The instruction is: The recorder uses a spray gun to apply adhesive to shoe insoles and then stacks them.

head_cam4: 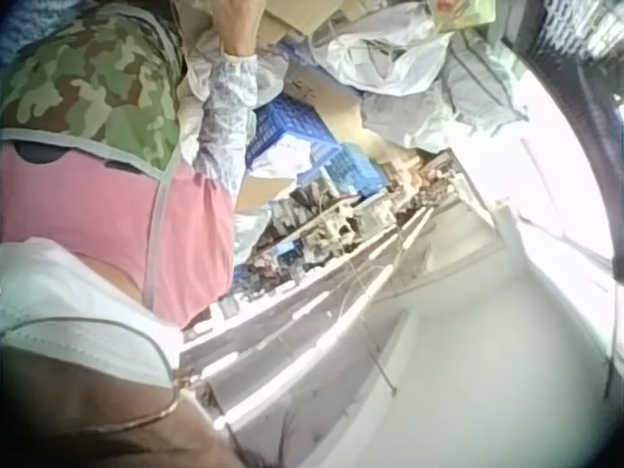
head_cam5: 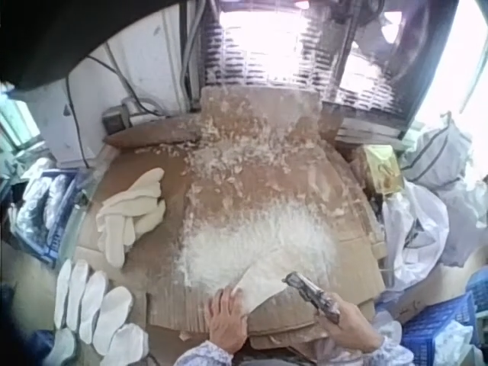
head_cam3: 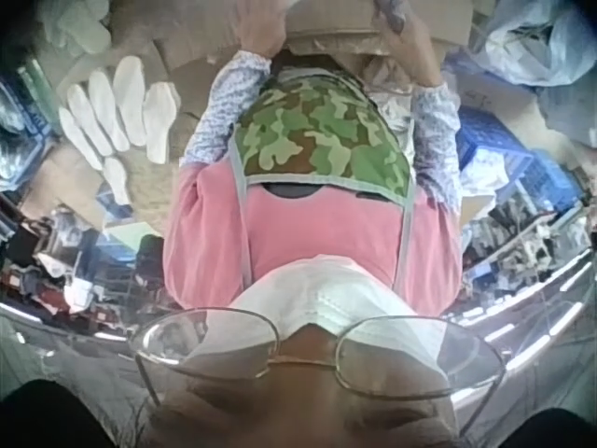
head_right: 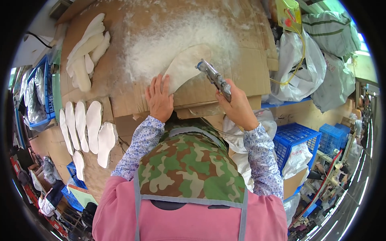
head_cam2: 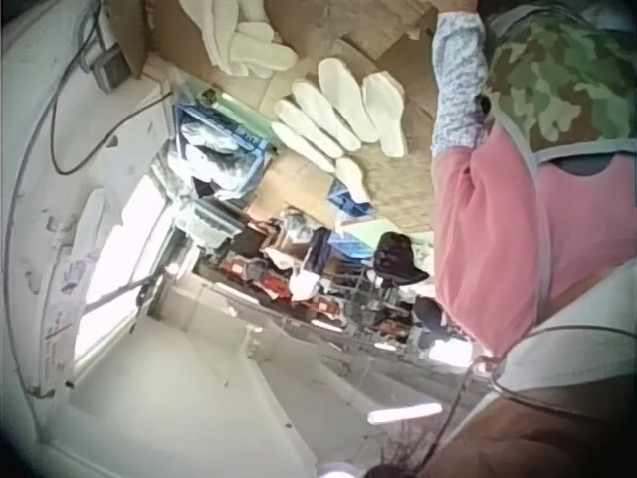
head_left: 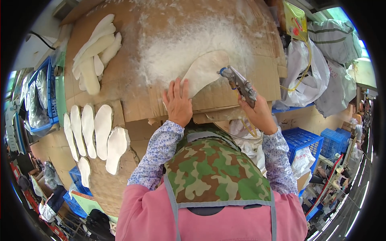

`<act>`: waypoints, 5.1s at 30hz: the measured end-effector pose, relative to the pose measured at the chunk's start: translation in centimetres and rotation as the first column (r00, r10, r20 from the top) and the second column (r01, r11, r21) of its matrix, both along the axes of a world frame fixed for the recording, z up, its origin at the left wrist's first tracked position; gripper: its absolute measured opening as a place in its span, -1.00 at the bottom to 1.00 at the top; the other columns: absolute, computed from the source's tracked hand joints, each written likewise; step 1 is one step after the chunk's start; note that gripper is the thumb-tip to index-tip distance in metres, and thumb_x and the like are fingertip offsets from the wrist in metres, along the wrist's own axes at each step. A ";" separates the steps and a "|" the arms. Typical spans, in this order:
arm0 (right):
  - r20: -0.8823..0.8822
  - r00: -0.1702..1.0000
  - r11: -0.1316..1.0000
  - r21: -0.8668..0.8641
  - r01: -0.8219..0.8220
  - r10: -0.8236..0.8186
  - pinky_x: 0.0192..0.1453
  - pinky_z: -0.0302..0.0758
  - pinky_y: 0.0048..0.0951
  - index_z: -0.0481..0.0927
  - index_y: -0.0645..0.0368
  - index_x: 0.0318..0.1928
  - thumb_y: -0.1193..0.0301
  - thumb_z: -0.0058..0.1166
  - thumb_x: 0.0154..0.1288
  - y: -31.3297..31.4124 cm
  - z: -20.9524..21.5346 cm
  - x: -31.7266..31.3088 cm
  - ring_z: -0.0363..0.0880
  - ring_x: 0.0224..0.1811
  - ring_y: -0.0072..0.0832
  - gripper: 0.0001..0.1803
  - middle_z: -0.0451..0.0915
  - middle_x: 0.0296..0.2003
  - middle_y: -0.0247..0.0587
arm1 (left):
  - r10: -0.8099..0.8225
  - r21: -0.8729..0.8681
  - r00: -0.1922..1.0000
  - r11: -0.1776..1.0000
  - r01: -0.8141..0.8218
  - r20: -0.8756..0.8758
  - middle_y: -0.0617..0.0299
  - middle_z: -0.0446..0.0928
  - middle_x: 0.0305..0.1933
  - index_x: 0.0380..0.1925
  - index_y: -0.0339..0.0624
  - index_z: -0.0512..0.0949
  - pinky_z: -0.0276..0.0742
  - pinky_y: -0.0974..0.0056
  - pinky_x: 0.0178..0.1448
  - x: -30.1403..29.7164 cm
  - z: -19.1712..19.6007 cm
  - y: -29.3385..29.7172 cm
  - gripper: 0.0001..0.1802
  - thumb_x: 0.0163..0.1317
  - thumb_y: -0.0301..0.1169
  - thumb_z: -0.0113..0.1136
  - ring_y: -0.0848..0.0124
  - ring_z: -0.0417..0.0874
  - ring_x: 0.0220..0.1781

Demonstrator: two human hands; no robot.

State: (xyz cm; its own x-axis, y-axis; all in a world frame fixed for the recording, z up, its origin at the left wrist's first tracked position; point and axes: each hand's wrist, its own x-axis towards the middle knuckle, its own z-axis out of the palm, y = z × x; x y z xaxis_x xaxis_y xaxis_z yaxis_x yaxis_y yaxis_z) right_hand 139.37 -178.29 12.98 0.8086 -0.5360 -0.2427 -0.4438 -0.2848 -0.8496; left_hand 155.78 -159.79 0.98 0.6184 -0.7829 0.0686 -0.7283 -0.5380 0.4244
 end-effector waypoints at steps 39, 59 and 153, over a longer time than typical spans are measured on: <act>-0.069 0.939 0.939 0.105 -0.328 0.336 -0.19 0.46 -0.31 0.43 0.23 -0.03 0.52 0.11 0.24 5.8 0.0 2.8 0.54 -0.32 -0.14 -0.71 0.55 -0.37 0.01 | 0.302 -0.182 0.526 0.708 -0.682 -0.795 0.11 0.47 -0.38 0.06 -0.29 0.29 0.45 0.26 -0.23 -0.7 -1.8 5.9 -0.58 0.16 -0.63 0.05 0.29 0.52 -0.36; -0.095 0.928 0.933 0.040 -0.357 0.359 -0.21 0.46 -0.30 0.42 0.22 -0.05 0.53 0.12 0.22 5.7 -1.1 3.2 0.54 -0.34 -0.07 -0.71 0.55 -0.38 0.04 | 0.366 -0.197 0.568 0.688 -0.699 -0.737 0.09 0.51 -0.41 0.04 -0.26 0.31 0.49 0.20 -0.22 -0.8 -2.3 5.8 -0.57 0.14 -0.62 0.10 0.24 0.57 -0.38; -0.029 0.997 0.993 0.101 -0.064 0.068 -0.64 0.09 -0.67 0.29 0.33 0.29 0.55 -0.06 0.37 17.4 -0.6 10.4 0.06 -0.70 -0.78 -0.52 0.52 0.04 -0.22 | 0.421 -0.094 -0.248 -0.642 -0.761 -0.873 0.11 0.39 -0.10 0.37 -0.15 -0.04 0.58 0.31 -0.29 0.8 -5.4 53.7 -0.16 0.02 -0.70 -0.03 0.38 0.53 -0.21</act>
State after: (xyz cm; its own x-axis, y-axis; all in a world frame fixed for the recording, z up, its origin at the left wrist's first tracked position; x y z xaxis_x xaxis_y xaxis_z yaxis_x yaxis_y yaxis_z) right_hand 149.75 -160.93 12.41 0.8323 -0.4536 -0.3186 -0.4544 -0.2290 -0.8609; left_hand 156.57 -106.08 -4.42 0.4011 0.8069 -0.4336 0.3351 0.3113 0.8893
